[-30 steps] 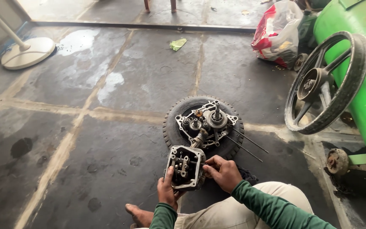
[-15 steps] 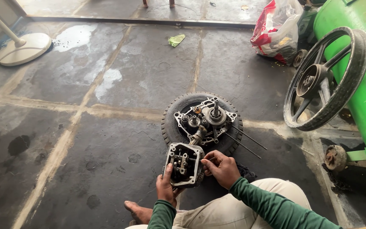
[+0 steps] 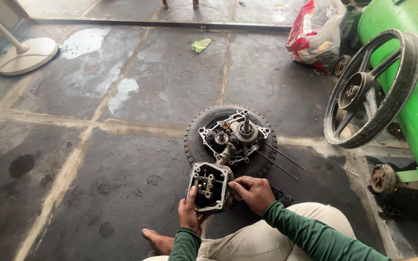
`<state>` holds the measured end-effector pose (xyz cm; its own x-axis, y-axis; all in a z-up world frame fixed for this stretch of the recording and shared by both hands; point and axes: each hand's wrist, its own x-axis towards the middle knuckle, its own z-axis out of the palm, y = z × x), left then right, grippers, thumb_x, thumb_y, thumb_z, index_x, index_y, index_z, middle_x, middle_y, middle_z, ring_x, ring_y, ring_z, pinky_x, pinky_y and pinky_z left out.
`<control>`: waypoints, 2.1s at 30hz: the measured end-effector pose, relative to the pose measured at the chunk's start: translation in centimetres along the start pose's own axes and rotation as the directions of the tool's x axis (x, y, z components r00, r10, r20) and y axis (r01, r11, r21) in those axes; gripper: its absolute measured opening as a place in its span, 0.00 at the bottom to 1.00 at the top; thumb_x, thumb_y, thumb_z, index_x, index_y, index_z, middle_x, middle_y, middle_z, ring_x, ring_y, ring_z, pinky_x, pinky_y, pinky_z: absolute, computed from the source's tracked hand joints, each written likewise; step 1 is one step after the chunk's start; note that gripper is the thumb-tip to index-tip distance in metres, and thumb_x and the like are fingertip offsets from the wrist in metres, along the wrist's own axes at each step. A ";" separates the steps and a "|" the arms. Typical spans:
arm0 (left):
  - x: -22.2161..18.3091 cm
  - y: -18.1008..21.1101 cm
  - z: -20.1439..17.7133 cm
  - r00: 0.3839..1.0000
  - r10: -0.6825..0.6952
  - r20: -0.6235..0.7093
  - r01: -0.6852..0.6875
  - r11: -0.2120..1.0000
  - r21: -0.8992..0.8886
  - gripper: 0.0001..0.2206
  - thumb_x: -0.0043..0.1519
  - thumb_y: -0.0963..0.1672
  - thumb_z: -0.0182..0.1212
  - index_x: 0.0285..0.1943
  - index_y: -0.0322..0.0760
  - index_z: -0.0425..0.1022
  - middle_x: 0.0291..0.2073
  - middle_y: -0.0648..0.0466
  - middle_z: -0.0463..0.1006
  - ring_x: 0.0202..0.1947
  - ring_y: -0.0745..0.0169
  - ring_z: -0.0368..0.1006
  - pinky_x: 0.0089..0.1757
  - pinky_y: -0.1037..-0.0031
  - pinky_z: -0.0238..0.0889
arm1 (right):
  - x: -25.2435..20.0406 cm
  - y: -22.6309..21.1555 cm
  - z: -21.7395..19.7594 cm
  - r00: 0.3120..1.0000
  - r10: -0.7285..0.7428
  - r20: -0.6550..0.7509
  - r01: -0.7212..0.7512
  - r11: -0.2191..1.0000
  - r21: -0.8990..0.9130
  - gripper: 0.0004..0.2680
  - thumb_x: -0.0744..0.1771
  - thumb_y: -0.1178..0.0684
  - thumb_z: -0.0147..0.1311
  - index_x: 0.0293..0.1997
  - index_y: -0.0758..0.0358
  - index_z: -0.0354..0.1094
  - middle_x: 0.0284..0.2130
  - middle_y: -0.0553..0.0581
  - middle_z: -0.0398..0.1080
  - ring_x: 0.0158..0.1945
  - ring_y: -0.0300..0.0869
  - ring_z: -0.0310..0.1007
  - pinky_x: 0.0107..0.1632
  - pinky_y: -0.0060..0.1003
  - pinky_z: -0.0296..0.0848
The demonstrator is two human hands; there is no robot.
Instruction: Repairing and assembling motorcycle engine components on a workshop floor.
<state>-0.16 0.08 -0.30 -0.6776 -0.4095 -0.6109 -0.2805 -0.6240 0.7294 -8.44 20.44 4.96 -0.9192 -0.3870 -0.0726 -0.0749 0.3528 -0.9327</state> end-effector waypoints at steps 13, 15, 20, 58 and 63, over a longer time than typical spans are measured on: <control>-0.4 0.2 0.0 0.999 -0.023 0.024 0.025 0.998 -0.059 0.28 0.54 0.55 0.65 0.55 0.36 0.66 0.41 0.45 0.80 0.33 0.54 0.82 0.30 0.62 0.79 | -0.2 -1.5 -0.1 0.995 -0.095 0.041 0.101 0.979 -0.179 0.10 0.66 0.52 0.60 0.47 0.66 0.77 0.31 0.58 0.82 0.32 0.38 0.84 0.36 0.34 0.80; -0.3 0.2 0.0 0.999 -0.018 0.037 0.020 0.997 -0.070 0.28 0.55 0.55 0.65 0.55 0.35 0.66 0.42 0.44 0.80 0.33 0.53 0.82 0.29 0.62 0.79 | 0.2 -1.3 0.1 0.990 -0.131 0.045 0.138 0.965 -0.225 0.09 0.66 0.51 0.59 0.46 0.64 0.77 0.33 0.59 0.82 0.31 0.39 0.83 0.35 0.35 0.78; -0.3 0.2 0.0 1.000 -0.022 0.016 0.023 0.998 -0.062 0.28 0.56 0.56 0.65 0.55 0.35 0.66 0.42 0.44 0.80 0.35 0.53 0.82 0.30 0.62 0.80 | 0.5 -1.2 0.1 0.977 -0.198 0.077 0.211 0.947 -0.242 0.09 0.66 0.52 0.60 0.46 0.65 0.77 0.35 0.61 0.81 0.35 0.44 0.83 0.38 0.37 0.78; -0.4 0.4 0.1 1.000 -0.016 0.023 0.017 0.999 -0.051 0.29 0.57 0.57 0.61 0.56 0.34 0.65 0.45 0.43 0.80 0.35 0.53 0.83 0.31 0.63 0.81 | 1.9 -1.0 -5.3 0.971 -0.192 0.141 0.218 0.955 -0.200 0.08 0.63 0.52 0.64 0.41 0.64 0.79 0.34 0.55 0.80 0.35 0.38 0.80 0.40 0.34 0.79; -0.1 -0.1 0.0 1.000 -0.002 0.028 0.005 0.996 -0.086 0.29 0.56 0.57 0.64 0.55 0.35 0.65 0.44 0.44 0.79 0.35 0.54 0.82 0.30 0.63 0.80 | 3.5 1.0 -6.7 0.977 -0.011 0.214 -0.081 0.904 0.419 0.06 0.66 0.54 0.58 0.45 0.64 0.72 0.35 0.48 0.75 0.39 0.34 0.74 0.46 0.32 0.74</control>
<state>-0.10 0.17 -0.32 -0.6957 -0.3893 -0.6037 -0.2245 -0.6805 0.6975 -14.29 25.20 6.11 -0.8140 -0.5647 -0.1360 0.1691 -0.0064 -0.9856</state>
